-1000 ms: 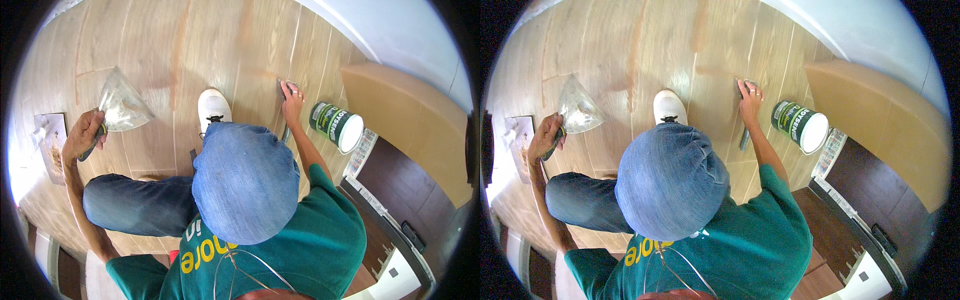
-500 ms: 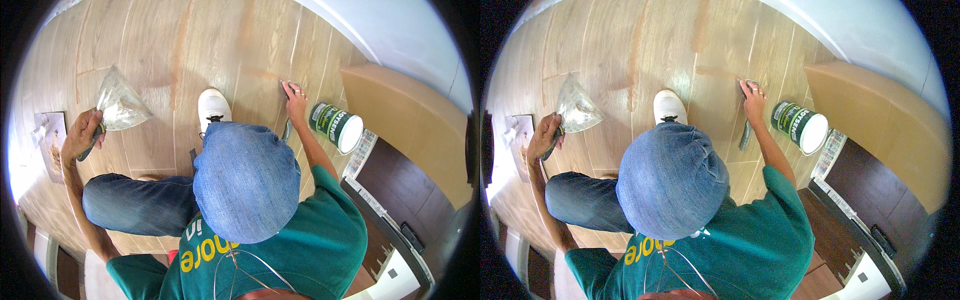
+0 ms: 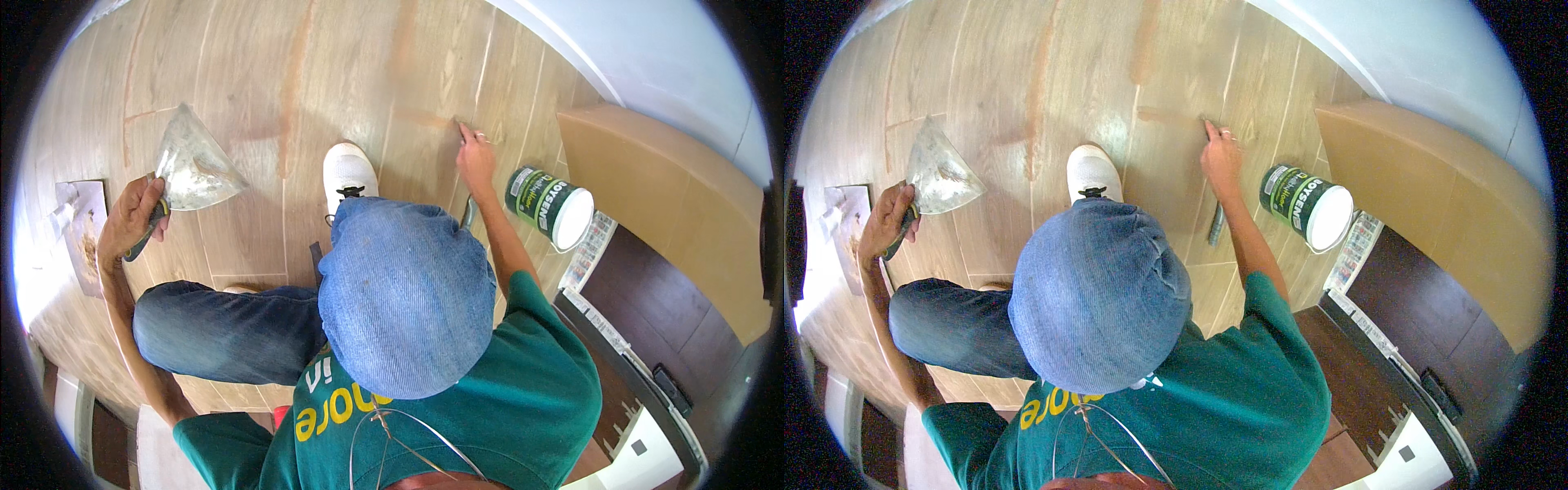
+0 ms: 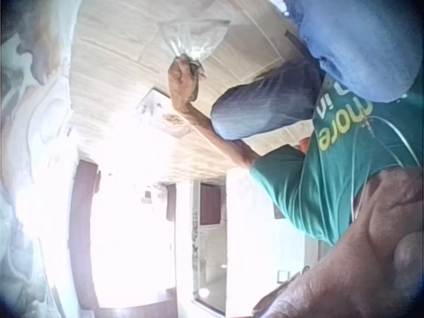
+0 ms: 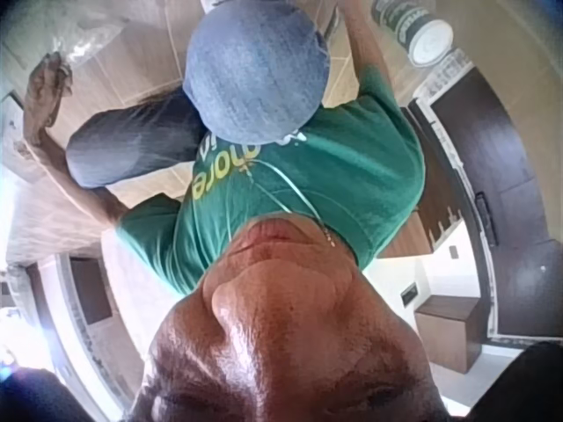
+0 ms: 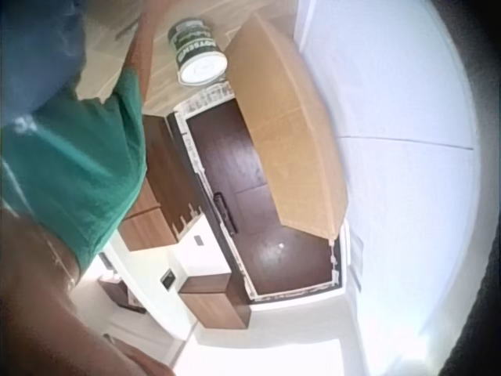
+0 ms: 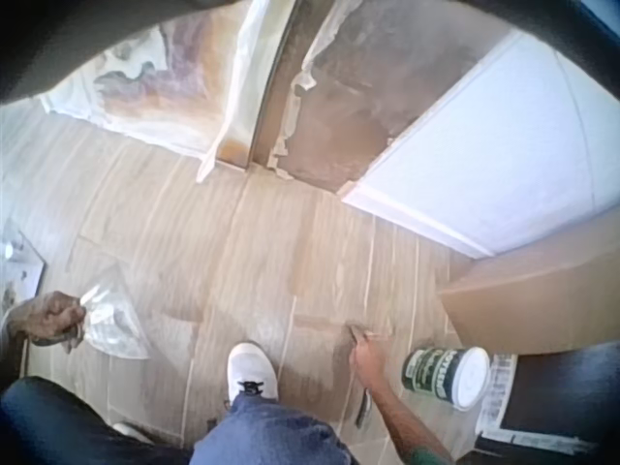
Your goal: The person applies grout to floor tile joints using a small grout float and a larger trowel. They repeatedly scoop grout from a flat board and press it into the seams between light-colored wood-look tiles, working along the floor area near a wall.
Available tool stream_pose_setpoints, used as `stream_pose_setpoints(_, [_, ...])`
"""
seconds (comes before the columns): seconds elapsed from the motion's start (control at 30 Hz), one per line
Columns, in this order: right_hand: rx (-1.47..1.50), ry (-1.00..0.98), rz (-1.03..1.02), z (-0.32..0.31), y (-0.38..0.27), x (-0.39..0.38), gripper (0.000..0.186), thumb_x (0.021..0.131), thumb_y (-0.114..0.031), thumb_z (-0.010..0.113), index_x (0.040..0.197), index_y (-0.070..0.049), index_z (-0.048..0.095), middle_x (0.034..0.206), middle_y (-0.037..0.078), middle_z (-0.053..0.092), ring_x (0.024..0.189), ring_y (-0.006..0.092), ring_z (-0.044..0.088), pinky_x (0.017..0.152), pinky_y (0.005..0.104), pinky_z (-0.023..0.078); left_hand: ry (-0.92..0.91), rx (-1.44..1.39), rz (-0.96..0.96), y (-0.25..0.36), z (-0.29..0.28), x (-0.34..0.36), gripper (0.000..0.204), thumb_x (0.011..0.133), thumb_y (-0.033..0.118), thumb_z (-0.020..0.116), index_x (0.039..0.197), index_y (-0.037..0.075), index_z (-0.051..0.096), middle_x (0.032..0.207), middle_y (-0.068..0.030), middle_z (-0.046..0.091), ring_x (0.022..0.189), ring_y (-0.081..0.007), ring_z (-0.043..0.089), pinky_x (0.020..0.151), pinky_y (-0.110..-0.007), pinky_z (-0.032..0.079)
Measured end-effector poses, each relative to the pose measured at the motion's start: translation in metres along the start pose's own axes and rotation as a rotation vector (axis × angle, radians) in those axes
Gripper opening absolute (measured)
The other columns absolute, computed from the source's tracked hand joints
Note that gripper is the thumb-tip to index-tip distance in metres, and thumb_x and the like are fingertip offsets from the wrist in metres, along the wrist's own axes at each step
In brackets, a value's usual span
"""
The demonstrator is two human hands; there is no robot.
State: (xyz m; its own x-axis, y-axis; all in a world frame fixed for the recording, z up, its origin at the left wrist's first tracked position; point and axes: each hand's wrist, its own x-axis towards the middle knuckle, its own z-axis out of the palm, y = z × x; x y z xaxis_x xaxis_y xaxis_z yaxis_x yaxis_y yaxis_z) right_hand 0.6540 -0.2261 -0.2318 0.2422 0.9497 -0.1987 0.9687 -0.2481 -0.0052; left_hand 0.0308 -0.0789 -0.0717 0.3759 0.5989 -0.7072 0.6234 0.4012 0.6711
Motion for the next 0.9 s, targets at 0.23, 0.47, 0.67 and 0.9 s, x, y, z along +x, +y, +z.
stream_pose_setpoints(0.23, [-0.08, -0.116, -0.101, 0.022, -0.037, -0.017, 0.05, 0.089, -0.007, 0.061, 0.137, -0.019, 0.064, 0.122, 0.016, 0.064, 0.105, 0.0374, 0.065, 0.088, 0.0479, 0.054, -0.031, -0.01, 0.002, -0.004, -0.003, 0.004, 0.048, 0.111, 0.041, 0.042, 0.084, 0.004, 0.054, 0.06, -0.0043, 0.058, 0.046, -0.0135, 0.058, 0.044, -0.028, 0.049])
stream_pose_setpoints(0.47, [0.14, 0.064, -0.161, -0.008, -0.043, -0.016, 0.063, 0.081, 0.005, 0.061, 0.139, -0.019, 0.063, 0.127, 0.009, 0.062, 0.112, 0.0322, 0.06, 0.097, 0.0459, 0.046, -0.007, -0.028, 0.008, -0.004, -0.002, -0.002, 0.048, 0.112, 0.04, 0.043, 0.082, 0.003, 0.055, 0.059, -0.0041, 0.058, 0.046, -0.013, 0.058, 0.045, -0.027, 0.049])
stream_pose_setpoints(0.67, [0.029, 0.164, -0.217, 0.018, -0.069, -0.014, 0.072, 0.078, 0.006, 0.063, 0.144, -0.021, 0.059, 0.13, 0.005, 0.059, 0.117, 0.0282, 0.056, 0.102, 0.0492, 0.04, -0.055, 0.005, 0.024, -0.011, -0.007, 0.0, 0.048, 0.111, 0.045, 0.04, 0.088, 0.005, 0.053, 0.06, -0.0041, 0.056, 0.045, -0.0137, 0.057, 0.043, -0.027, 0.048])
stream_pose_setpoints(0.9, [0.029, 0.075, -0.152, 0.004, -0.041, -0.018, 0.069, 0.082, 0.0, 0.063, 0.147, -0.021, 0.055, 0.132, 0.009, 0.058, 0.117, 0.0318, 0.056, 0.099, 0.0505, 0.044, -0.062, -0.001, 0.022, -0.014, -0.005, -0.002, 0.048, 0.111, 0.045, 0.04, 0.088, 0.004, 0.054, 0.061, -0.0045, 0.057, 0.045, -0.0136, 0.057, 0.043, -0.027, 0.049])
